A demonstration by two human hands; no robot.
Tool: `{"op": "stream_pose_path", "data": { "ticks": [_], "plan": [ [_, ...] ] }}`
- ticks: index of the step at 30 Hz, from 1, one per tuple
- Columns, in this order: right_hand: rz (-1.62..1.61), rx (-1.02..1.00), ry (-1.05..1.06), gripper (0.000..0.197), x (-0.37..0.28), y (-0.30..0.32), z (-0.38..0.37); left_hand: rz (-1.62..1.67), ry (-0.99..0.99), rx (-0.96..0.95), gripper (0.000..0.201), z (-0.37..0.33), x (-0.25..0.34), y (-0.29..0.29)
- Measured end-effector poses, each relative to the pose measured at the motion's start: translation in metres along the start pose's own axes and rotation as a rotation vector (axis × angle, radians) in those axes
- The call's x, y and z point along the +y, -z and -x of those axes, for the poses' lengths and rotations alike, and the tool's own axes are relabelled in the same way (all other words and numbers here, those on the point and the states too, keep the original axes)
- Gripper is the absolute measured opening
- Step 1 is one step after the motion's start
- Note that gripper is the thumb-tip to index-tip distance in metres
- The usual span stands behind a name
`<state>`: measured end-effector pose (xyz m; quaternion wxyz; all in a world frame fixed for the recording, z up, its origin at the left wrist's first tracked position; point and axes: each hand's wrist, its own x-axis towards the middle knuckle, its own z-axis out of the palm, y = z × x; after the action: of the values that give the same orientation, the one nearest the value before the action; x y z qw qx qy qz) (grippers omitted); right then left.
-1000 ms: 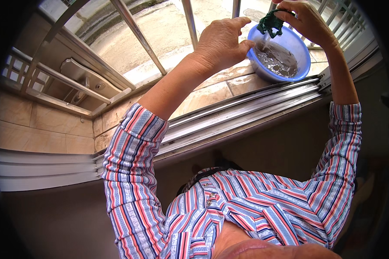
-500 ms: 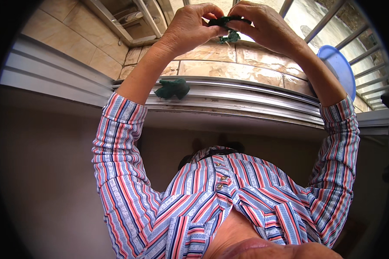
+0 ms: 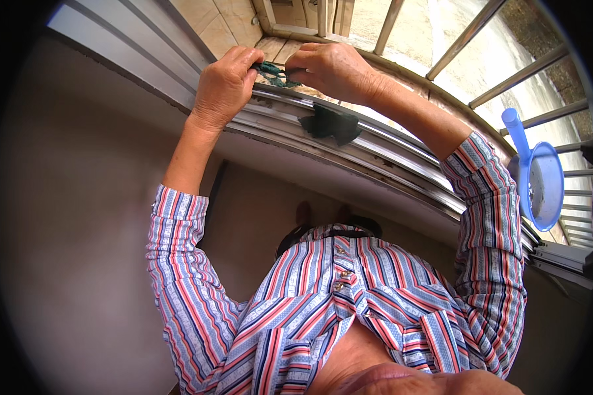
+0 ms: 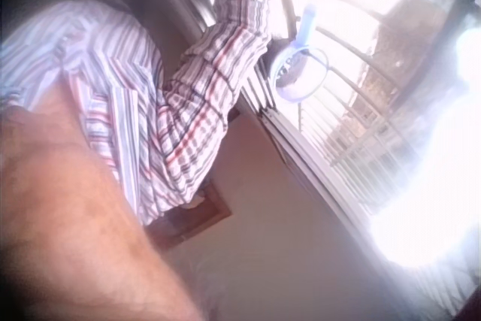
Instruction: The person wipes a metal window track with a green cloth, repeatedly dipping the cloth into a blue plastic scoop filled with water. The person scrubs the track and the adjacent tiled sill, then rinses the cloth in the scoop and continues wiping.
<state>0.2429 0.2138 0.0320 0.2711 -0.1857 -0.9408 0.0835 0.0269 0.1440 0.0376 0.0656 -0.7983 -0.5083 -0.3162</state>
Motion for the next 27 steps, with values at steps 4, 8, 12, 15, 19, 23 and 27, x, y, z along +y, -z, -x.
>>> {"op": "stream_pose_path", "data": {
  "ticks": [4,8,12,15,19,23,27],
  "plan": [
    [0.060,0.028,-0.010,0.018,-0.003,-0.012,-0.012,-0.247,-0.136,0.083,0.021,0.004,-0.004,-0.002],
    [0.071,0.051,0.092,0.017,0.003,-0.011,-0.021,-0.427,-0.223,0.043,0.019,0.001,-0.007,-0.003],
    [0.072,-0.230,0.118,0.016,0.003,-0.015,-0.015,-0.579,-0.177,-0.137,0.013,0.010,-0.007,-0.002],
    [0.020,-0.219,0.136,0.015,-0.004,-0.019,-0.005,-0.630,-0.014,-0.286,0.009,0.018,0.000,-0.002],
    [0.021,-0.198,0.063,0.020,-0.007,-0.011,0.010,-0.419,0.306,-0.480,0.013,0.017,0.012,-0.003],
    [-0.039,-0.214,-0.011,0.027,-0.005,-0.003,0.020,-0.037,0.535,-0.433,0.049,0.007,0.014,0.004],
    [-0.121,-0.217,-0.064,0.031,-0.005,-0.009,0.024,0.306,0.747,-0.588,0.058,0.007,0.011,0.005]
  ]
}}
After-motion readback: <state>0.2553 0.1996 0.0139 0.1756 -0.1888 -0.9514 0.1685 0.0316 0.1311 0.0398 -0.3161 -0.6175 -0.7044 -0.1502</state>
